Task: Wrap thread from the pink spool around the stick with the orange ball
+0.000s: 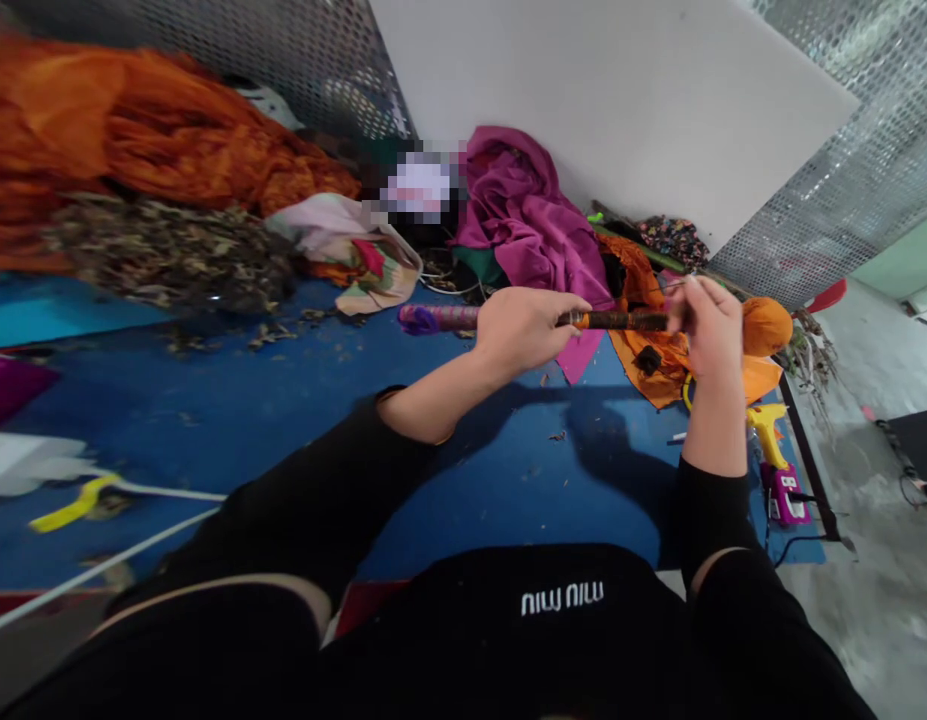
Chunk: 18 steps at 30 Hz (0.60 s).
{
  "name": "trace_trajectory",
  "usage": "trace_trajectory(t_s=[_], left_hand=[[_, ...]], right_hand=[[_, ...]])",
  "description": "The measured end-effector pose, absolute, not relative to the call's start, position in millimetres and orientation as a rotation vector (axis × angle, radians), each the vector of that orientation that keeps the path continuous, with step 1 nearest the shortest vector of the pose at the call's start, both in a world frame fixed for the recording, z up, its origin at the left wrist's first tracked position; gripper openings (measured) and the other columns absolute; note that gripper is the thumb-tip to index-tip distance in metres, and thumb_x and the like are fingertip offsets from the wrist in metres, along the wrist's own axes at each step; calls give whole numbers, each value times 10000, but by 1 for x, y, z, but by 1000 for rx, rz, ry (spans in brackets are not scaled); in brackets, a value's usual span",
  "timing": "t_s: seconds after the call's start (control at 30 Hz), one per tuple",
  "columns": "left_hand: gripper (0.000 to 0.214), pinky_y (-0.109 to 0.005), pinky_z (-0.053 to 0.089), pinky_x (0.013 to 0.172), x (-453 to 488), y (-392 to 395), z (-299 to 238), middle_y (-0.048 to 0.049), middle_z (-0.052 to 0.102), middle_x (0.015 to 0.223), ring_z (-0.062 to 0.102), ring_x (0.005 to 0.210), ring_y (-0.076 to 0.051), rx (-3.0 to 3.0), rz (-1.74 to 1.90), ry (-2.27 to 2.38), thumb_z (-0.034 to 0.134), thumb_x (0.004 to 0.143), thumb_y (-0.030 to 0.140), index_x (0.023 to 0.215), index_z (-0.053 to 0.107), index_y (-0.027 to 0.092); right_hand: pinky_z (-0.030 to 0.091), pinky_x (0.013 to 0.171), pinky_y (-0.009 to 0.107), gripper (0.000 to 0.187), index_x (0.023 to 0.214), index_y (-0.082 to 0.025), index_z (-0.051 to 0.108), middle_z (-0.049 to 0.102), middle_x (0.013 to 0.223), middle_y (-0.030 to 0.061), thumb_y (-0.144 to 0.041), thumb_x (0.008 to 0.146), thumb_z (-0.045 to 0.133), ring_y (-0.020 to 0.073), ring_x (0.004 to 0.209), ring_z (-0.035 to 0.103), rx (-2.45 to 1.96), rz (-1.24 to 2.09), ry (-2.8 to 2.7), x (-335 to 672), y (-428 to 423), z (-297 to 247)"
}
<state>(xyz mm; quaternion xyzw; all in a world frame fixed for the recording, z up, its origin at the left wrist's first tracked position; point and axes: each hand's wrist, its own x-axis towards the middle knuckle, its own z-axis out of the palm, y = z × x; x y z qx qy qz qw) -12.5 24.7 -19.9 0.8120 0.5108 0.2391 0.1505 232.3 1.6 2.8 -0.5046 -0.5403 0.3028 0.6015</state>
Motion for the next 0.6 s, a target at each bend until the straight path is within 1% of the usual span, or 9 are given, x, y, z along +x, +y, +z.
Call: trace_trajectory(t_s=[0.03,0.07,0.13,0.27,0.3,0.37,0.47,0.5,0.6], left_hand=[[371,-325,493,790,-16,29,-18,-12,868,1045,790,1012,-262,2288,707,1499,704,916,305,1255,845,357],[368,-323,486,778,-19,33,-15,-6,867,1022,786,993,-256,2247,731,1525,719,903,308,1243,849,365],[364,-319,467,748,-26,40,-11,4,861,974,774,957,-248,2192,778,1552,749,870,302,1209,862,373],[346,-308,414,691,-40,51,-3,13,833,877,733,861,-228,2164,782,1551,801,800,313,1131,885,371],[344,-305,400,678,-44,53,-2,17,821,840,716,822,-216,2163,762,1542,808,788,318,1119,888,369],[350,-298,379,659,-49,58,0,23,787,761,671,736,-189,2165,714,1493,817,766,309,1105,893,355],[361,-287,373,641,-56,64,0,31,728,651,602,640,-154,2162,660,1355,830,719,268,1071,902,305],[352,-282,374,637,-58,66,0,34,707,619,584,619,-144,2150,657,1306,832,702,250,1045,906,284],[307,-270,384,625,-62,70,-3,38,666,574,539,580,-119,2055,687,1170,819,674,199,966,908,229]], right_hand=[[336,404,195,422,722,-196,653,683,699,-37,-571,842,804,30,416,459,-1164,708,-1224,246,-2,10],[295,380,196,420,700,-192,636,709,726,-27,-547,814,827,19,398,424,-1158,695,-1194,262,-5,17],[245,358,200,413,675,-192,612,726,735,-19,-515,772,850,4,377,359,-1150,610,-1103,295,-11,26],[138,350,264,361,626,-202,626,661,624,-39,-454,641,885,9,333,309,-1156,381,-829,356,-11,27],[118,358,285,348,626,-202,638,631,588,-48,-452,631,880,16,327,307,-1168,321,-772,367,-9,24],[103,383,318,331,650,-199,657,606,569,-55,-465,665,854,22,338,300,-1215,218,-706,383,-5,17],[129,414,326,321,666,-202,650,625,602,-45,-470,733,815,18,380,278,-1288,139,-686,397,2,5],[168,421,311,320,659,-205,641,626,608,-41,-463,739,814,21,401,306,-1295,132,-689,400,3,1],[364,499,270,348,659,-227,602,591,595,-40,-501,769,785,69,499,474,-1336,165,-739,406,8,-9]])
